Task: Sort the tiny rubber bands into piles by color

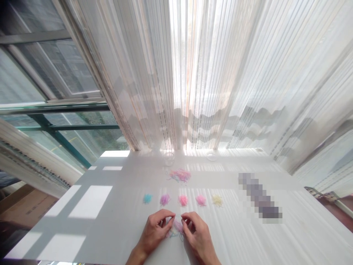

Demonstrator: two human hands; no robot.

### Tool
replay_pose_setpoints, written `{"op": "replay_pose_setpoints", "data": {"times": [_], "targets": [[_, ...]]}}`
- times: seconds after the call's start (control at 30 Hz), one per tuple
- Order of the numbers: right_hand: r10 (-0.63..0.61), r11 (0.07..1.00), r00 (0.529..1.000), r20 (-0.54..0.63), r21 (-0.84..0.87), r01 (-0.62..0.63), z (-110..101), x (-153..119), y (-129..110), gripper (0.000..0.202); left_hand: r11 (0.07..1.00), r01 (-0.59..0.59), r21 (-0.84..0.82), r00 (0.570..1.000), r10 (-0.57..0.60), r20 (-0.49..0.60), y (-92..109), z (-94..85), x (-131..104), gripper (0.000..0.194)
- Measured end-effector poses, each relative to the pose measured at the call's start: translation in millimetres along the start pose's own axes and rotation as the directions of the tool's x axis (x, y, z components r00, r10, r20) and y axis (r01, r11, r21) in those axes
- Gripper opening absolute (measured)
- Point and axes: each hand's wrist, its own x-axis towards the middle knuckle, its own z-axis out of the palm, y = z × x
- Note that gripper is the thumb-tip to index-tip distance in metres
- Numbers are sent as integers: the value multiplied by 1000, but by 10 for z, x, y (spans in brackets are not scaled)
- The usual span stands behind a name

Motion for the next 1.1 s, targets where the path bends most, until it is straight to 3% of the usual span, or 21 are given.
{"op": "replay_pose_setpoints", "data": {"times": [0.23,0.5,0.6,1.1], "targets": [[-1,1000,1000,12,-9,2,-18,-24,7,19,999,42,27,995,-39,-88,36,-87,10,18],[5,1000,1000,21,-6,-4,-12,-33,24,27,974,132,184,952,-73,-298,-181,-738,136,25],[-1,1000,1000,9,-6,2,-14,-34,42,25,960,140,241,943,-55,-329,-302,-889,166,28],[35,998,992,-120,54,-29,115,-101,72,32,906,40,421,947,100,-305,-471,-864,108,12]]}}
